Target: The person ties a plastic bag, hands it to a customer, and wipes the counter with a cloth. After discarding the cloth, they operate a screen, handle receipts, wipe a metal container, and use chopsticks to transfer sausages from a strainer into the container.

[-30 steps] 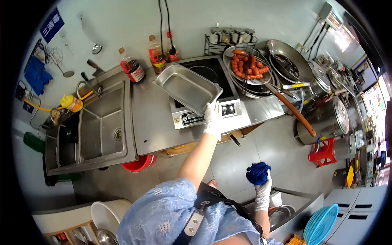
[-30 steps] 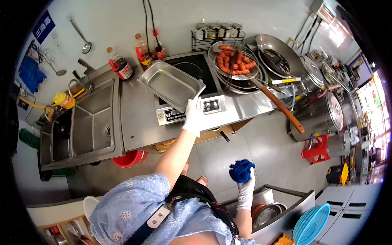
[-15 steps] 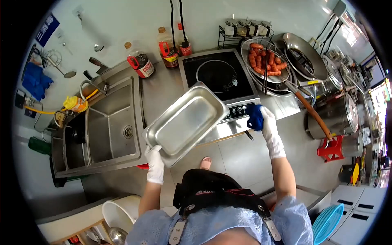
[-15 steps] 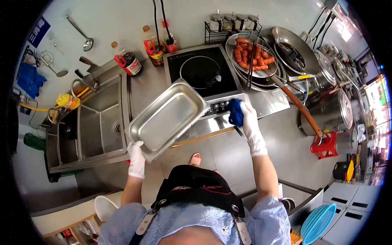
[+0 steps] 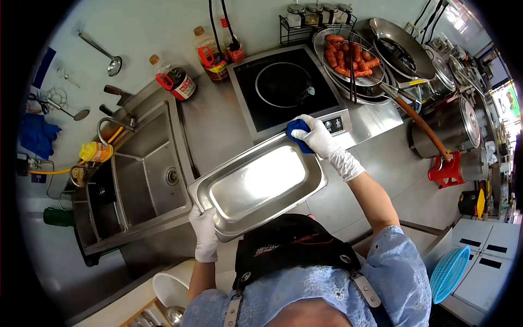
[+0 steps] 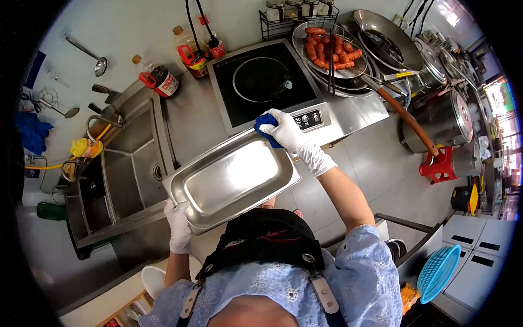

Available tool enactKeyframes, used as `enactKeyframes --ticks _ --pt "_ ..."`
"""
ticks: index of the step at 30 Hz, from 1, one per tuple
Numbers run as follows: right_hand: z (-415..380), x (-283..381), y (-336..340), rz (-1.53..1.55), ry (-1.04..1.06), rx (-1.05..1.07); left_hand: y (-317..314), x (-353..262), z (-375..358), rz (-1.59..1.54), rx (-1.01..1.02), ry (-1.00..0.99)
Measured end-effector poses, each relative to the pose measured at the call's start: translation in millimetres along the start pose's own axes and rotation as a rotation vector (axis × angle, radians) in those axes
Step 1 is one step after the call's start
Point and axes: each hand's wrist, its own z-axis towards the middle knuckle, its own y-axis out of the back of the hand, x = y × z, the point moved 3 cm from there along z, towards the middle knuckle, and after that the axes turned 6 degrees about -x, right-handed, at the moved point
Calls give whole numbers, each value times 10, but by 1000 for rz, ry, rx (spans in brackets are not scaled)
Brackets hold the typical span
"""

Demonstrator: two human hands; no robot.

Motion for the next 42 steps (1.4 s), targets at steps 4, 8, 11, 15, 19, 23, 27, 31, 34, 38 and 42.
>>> enactKeyframes --ticks 4,8,11,15,19,23,27,31,34,38,42 --pt "2 -166 56 130 -93 -346 7 186 44 -2 -19 38" --pt "-21 -428 284 768 -369 -368 0 178 105 9 23 32" --pt "-33 -343 492 1085 -318 -253 5 107 161 15 11 9" --pt "-87 -2 602 657 -241 -103 -13 75 184 46 50 -36" --pt "-83 173 398 92 -164 -47 -124 -128 139 -33 29 -53" --pt "-176 23 336 171 -231 -46 -155 -159 158 -79 -16 -59" --pt "-337 -297 344 84 -209 -90 -277 -170 232 -168 -124 -52" --pt "-387 -483 380 462 -294 -302 -345 -37 347 -160 -160 -69" --pt "-378 -462 362 806 -269 -538 -569 -11 347 -218 -150 -57" --pt "-393 -520 325 894 -179 -747 -790 80 314 -215 -139 -57" --pt "-495 -489 208 885 -173 -839 -1019 111 237 -234 -156 -38"
